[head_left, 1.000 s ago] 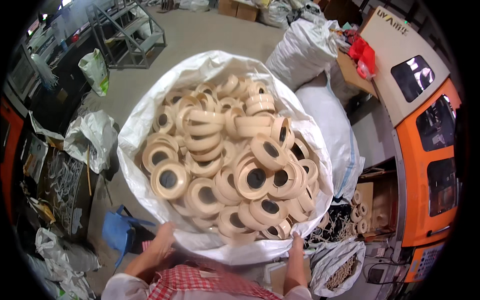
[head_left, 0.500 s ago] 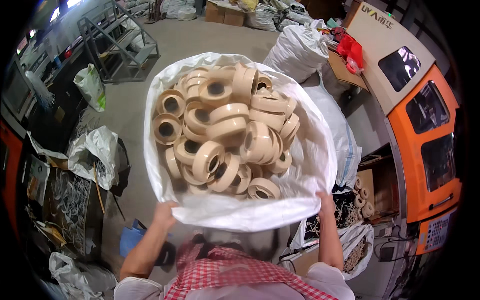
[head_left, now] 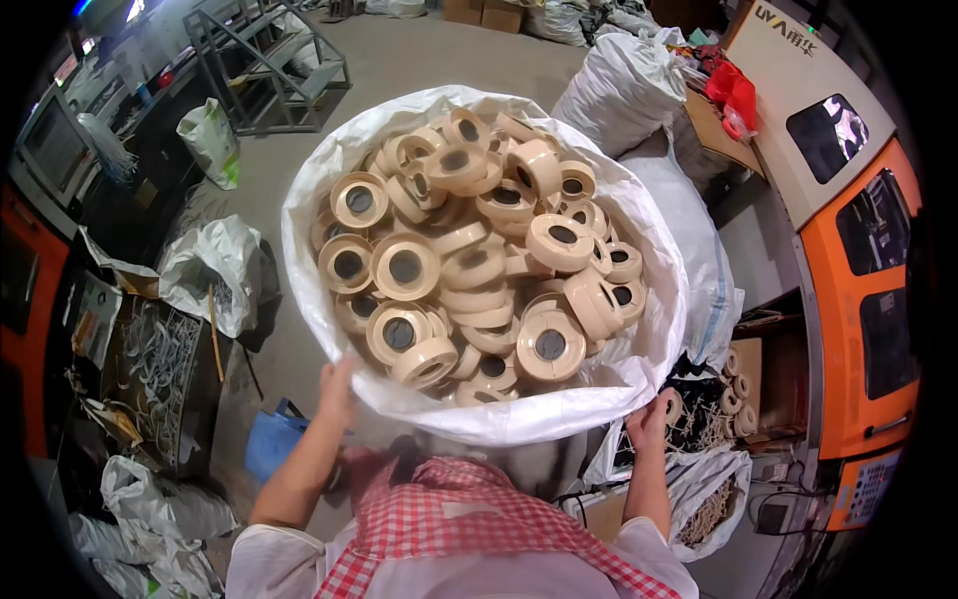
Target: The person uses a wooden stick to stir gray plastic components in a metal container of liquid, then picks up the components and places them into a large white bag.
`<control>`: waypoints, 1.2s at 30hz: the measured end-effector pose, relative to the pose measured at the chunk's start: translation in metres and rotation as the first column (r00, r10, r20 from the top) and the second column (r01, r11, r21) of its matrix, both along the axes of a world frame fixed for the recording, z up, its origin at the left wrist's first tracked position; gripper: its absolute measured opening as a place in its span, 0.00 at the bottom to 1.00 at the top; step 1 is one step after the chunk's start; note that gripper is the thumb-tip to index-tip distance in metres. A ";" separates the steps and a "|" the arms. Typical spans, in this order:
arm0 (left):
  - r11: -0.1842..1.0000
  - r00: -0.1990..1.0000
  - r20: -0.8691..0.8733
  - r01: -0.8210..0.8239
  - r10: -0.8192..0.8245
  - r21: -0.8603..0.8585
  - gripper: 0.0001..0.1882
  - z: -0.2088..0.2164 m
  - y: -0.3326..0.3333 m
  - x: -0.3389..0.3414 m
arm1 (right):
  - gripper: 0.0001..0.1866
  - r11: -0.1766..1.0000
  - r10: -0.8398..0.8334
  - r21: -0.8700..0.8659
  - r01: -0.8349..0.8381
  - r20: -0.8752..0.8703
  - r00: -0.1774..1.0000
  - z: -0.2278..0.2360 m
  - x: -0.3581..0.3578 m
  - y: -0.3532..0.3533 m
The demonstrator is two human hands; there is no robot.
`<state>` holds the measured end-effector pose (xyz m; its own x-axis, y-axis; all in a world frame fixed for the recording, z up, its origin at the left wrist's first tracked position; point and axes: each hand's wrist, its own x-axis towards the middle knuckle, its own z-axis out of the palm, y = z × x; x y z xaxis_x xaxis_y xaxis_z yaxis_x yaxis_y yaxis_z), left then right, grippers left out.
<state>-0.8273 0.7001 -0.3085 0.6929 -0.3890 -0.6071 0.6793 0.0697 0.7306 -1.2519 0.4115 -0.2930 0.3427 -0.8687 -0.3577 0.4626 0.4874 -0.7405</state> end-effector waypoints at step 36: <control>0.894 0.963 0.082 0.206 -0.258 0.397 0.19 -0.036 0.065 0.003 | 0.20 0.621 -0.527 -0.587 -0.519 -0.803 0.277 0.013 0.015 0.002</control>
<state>-0.8246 0.7647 -0.3440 0.6936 -0.3048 -0.6527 0.5396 -0.3804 0.7511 -1.2366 0.4140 -0.2802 0.2567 -0.9278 0.2707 -0.7240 -0.3701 -0.5821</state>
